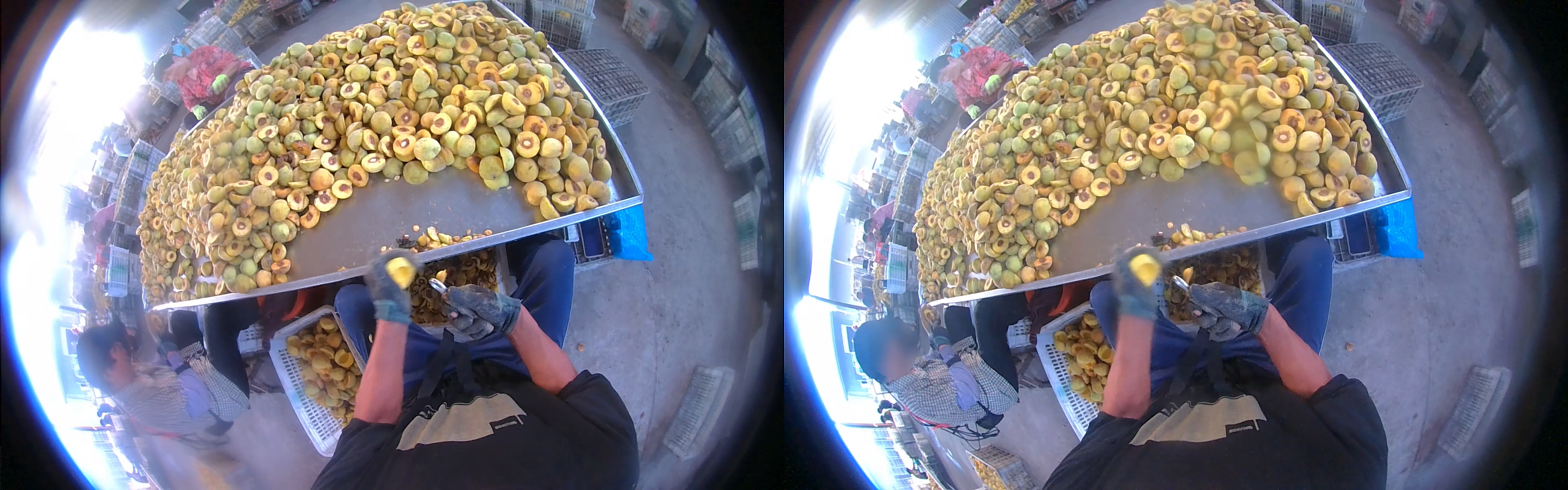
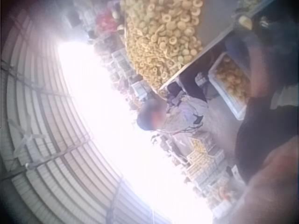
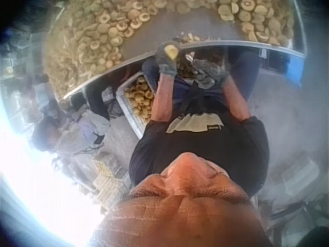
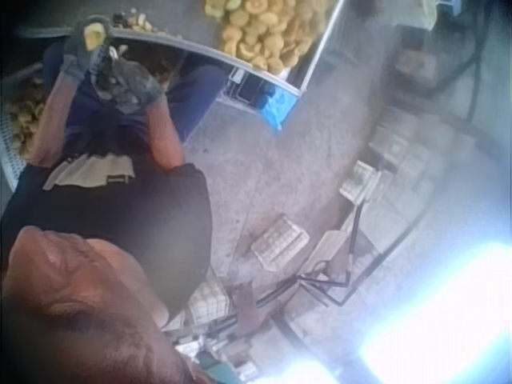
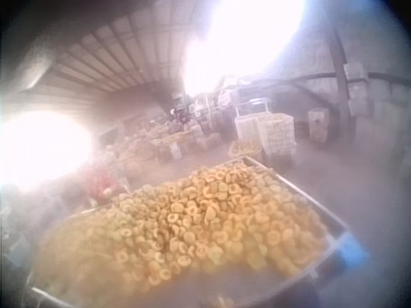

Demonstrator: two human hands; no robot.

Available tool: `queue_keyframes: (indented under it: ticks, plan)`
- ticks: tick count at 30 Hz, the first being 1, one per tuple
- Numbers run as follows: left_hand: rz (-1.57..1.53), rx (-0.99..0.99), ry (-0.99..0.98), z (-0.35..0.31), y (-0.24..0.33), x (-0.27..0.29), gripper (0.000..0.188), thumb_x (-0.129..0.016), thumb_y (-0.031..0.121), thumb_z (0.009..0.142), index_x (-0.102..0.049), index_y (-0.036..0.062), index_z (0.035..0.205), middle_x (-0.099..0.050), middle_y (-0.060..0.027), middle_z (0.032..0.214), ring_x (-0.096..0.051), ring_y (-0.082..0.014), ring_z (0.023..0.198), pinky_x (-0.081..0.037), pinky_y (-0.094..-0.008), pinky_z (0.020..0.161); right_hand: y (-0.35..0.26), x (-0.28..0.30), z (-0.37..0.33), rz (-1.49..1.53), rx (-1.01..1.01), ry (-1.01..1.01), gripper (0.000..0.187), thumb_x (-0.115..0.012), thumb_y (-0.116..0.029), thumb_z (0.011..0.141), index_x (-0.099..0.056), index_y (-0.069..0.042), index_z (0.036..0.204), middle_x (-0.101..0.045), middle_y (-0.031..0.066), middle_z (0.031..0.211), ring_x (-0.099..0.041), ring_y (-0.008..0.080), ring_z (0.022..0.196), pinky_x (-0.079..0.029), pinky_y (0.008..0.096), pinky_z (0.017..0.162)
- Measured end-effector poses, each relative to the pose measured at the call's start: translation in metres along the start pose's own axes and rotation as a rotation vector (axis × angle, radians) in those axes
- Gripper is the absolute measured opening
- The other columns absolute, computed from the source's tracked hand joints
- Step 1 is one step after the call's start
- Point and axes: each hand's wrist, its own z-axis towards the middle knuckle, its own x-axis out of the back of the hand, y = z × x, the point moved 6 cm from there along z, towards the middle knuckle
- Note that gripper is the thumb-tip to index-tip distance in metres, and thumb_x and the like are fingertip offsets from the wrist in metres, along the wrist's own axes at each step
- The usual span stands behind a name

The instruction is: The person processes yellow fruit at a table by hand, using a small tool to core or pit each piece before placing it into a basket.

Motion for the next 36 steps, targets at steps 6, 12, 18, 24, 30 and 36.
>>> queue_keyframes:
  ticks: [6, 12, 18, 24, 30, 36]
  plan:
    - [1.070, -0.558, 0.050, -0.003, 0.131, 0.146, 0.016, -0.060, 0.019, 0.092, -0.067, 0.0062, 0.085, -0.068, -0.0099, 0.085, -0.066, -0.0264, 0.073, -0.054, -0.0357, 0.071, -0.019, 0.013, -0.004, -0.418, 0.083, 0.348, 0.050, -0.054, -0.060, 0.095, -0.060, -0.011, 0.089, -0.047, -0.0050, 0.062, -0.042, 0.0061, 0.046, -0.033, 0.0201, 0.040]
    - [2.201, 0.103, 0.173, -0.028, 0.188, 0.209, 0.032, -0.056, 0.034, 0.093, -0.071, 0.0063, 0.092, -0.071, -0.0159, 0.094, -0.068, -0.0327, 0.089, -0.055, -0.0400, 0.075, -0.003, 0.047, 0.027, -0.445, 0.132, 0.399, 0.048, -0.056, -0.057, 0.095, -0.060, -0.009, 0.094, -0.051, -0.0029, 0.071, -0.048, 0.0056, 0.054, -0.040, 0.0220, 0.043]
    - [1.591, -0.439, -0.039, 0.033, 0.148, 0.093, 0.034, -0.058, 0.026, 0.094, -0.067, 0.0001, 0.114, -0.070, -0.0182, 0.110, -0.067, -0.0315, 0.102, -0.051, -0.0364, 0.092, -0.001, 0.053, 0.038, -0.474, 0.176, 0.398, 0.045, -0.057, -0.054, 0.096, -0.060, -0.009, 0.095, -0.052, -0.0023, 0.072, -0.049, 0.0071, 0.054, -0.042, 0.0227, 0.046]
    - [1.320, -0.602, -0.347, 0.145, 0.024, -0.083, 0.049, -0.061, 0.031, 0.091, -0.056, 0.0010, 0.129, -0.063, -0.0214, 0.122, -0.060, -0.0353, 0.114, -0.048, -0.0417, 0.096, -0.004, 0.055, 0.025, -0.307, 0.154, 0.466, 0.039, -0.057, -0.050, 0.097, -0.059, -0.011, 0.097, -0.052, -0.0033, 0.070, -0.047, 0.0058, 0.053, -0.039, 0.0213, 0.044]
    - [1.801, -0.416, -0.365, 0.183, -0.057, -0.179, 0.060, -0.063, 0.050, 0.087, -0.054, 0.0153, 0.135, -0.054, -0.0251, 0.129, -0.057, -0.0414, 0.114, -0.048, -0.0495, 0.094, 0.002, 0.068, 0.022, -0.268, 0.150, 0.528, 0.036, -0.057, -0.049, 0.097, -0.057, -0.013, 0.094, -0.053, -0.0047, 0.067, -0.045, 0.0043, 0.046, -0.036, 0.0199, 0.040]
    - [0.881, -0.302, -0.310, 0.214, -0.062, -0.103, 0.044, -0.068, 0.033, 0.087, -0.055, 0.0087, 0.121, -0.065, -0.0148, 0.101, -0.065, -0.0329, 0.087, -0.055, -0.0430, 0.072, -0.005, 0.051, 0.013, -0.324, 0.152, 0.501, 0.036, -0.056, -0.047, 0.099, -0.057, -0.012, 0.093, -0.053, -0.0043, 0.067, -0.047, 0.0053, 0.049, -0.038, 0.0213, 0.043]
